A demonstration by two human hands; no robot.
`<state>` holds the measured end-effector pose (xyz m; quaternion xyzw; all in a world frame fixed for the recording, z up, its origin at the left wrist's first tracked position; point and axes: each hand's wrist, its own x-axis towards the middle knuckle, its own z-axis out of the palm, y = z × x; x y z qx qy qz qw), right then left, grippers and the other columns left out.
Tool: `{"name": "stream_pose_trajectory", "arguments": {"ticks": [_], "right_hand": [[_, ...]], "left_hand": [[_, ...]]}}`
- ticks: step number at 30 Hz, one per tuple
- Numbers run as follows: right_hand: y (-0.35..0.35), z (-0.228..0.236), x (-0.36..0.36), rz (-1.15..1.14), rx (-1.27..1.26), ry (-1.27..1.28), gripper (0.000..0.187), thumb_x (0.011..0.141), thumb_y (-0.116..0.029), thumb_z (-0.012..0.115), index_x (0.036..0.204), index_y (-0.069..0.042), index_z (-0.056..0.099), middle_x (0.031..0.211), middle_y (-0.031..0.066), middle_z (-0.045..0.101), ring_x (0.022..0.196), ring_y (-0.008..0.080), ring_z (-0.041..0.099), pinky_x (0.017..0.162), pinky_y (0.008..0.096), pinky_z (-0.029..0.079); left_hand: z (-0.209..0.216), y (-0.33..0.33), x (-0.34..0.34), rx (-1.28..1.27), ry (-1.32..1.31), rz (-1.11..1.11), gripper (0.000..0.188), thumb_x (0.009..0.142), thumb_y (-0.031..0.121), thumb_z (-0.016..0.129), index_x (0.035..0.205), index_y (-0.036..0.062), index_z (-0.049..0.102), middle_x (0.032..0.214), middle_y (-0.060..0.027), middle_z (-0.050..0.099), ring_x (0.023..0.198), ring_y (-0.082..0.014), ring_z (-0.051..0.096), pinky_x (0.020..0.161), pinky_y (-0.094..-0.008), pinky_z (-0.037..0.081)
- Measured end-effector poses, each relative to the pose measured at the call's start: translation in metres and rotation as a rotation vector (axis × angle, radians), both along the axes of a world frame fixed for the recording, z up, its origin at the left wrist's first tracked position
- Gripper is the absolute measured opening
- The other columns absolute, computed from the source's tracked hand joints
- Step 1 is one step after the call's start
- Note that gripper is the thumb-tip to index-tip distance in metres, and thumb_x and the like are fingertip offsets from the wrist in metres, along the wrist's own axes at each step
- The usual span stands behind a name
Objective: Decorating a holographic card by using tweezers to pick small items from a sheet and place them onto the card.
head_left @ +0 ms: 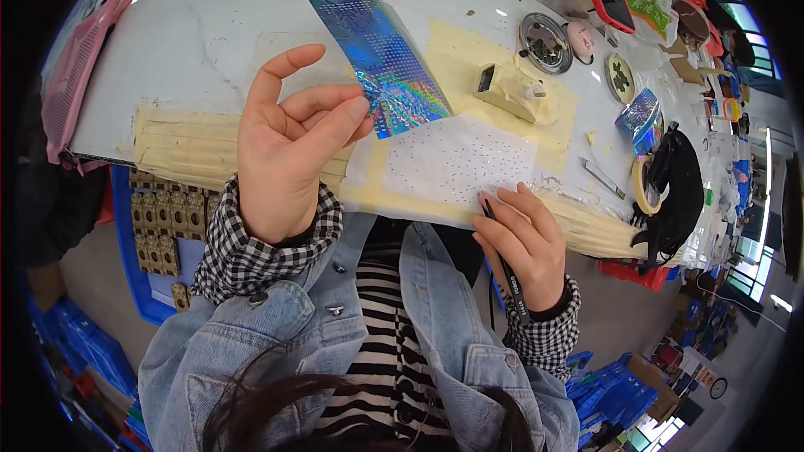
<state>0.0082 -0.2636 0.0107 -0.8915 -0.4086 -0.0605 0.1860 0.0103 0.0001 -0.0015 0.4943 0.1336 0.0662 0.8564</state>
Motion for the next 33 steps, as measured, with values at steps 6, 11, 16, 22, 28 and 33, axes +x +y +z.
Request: {"name": "stream_pose_trajectory", "arguments": {"ticks": [6, 11, 16, 22, 28, 33], "right_hand": [[0.001, 0.008, 0.007, 0.05, -0.028, 0.064, 0.023, 0.068, -0.006, 0.075, 0.088, -0.005, 0.063, 0.095, 0.0106, 0.066, 0.094, 0.028, 0.059, 0.095, 0.0466, 0.05], [-0.006, 0.012, 0.01, 0.003, 0.052, 0.082, 0.025, 0.066, -0.002, 0.074, 0.089, -0.005, 0.064, 0.093, 0.0098, 0.065, 0.092, 0.0295, 0.06, 0.094, 0.0469, 0.05], [0.003, 0.025, 0.007, -0.064, 0.153, 0.085, 0.031, 0.066, 0.0, 0.074, 0.096, -0.004, 0.067, 0.095, 0.0099, 0.067, 0.09, 0.0293, 0.061, 0.093, 0.0465, 0.05], [0.039, 0.033, 0.011, 0.018, 0.444, 0.081, 0.045, 0.072, -0.011, 0.078, 0.113, -0.003, 0.061, 0.105, 0.0098, 0.069, 0.099, 0.0288, 0.063, 0.092, 0.0455, 0.051], [0.071, 0.033, 0.028, 0.117, 0.508, 0.074, 0.041, 0.068, -0.001, 0.079, 0.107, -0.003, 0.067, 0.098, 0.0109, 0.068, 0.099, 0.0286, 0.065, 0.09, 0.0437, 0.053], [0.079, 0.029, 0.028, 0.086, 0.551, 0.091, 0.038, 0.071, 0.003, 0.076, 0.107, -0.004, 0.068, 0.098, 0.0129, 0.067, 0.098, 0.0271, 0.066, 0.092, 0.0429, 0.054]], "left_hand": [[-0.001, 0.003, -0.001, -0.016, -0.001, -0.01, 0.055, 0.084, -0.006, 0.064, 0.131, -0.0017, 0.035, 0.1, -0.015, 0.066, 0.09, -0.0179, 0.066, 0.081, -0.0298, 0.056], [-0.002, 0.005, -0.002, -0.033, 0.012, -0.005, 0.056, 0.084, -0.006, 0.064, 0.131, -0.0017, 0.034, 0.098, -0.0148, 0.067, 0.089, -0.0176, 0.066, 0.081, -0.0293, 0.056], [0.001, 0.005, -0.003, -0.09, 0.019, -0.061, 0.056, 0.084, -0.005, 0.065, 0.13, -0.0012, 0.034, 0.098, -0.0146, 0.067, 0.089, -0.0181, 0.067, 0.081, -0.0294, 0.056], [0.005, 0.0, -0.004, -0.149, 0.052, -0.117, 0.054, 0.084, -0.004, 0.065, 0.128, 0.0006, 0.034, 0.097, -0.0145, 0.068, 0.09, -0.0189, 0.067, 0.08, -0.0292, 0.056], [0.012, -0.003, -0.008, -0.19, 0.073, -0.14, 0.054, 0.084, -0.005, 0.065, 0.128, 0.001, 0.034, 0.096, -0.0152, 0.068, 0.09, -0.019, 0.067, 0.08, -0.0294, 0.057], [0.012, -0.006, -0.009, -0.202, 0.016, -0.158, 0.053, 0.085, -0.006, 0.062, 0.128, 0.0014, 0.033, 0.098, -0.0151, 0.067, 0.091, -0.019, 0.067, 0.082, -0.0289, 0.056]]}}
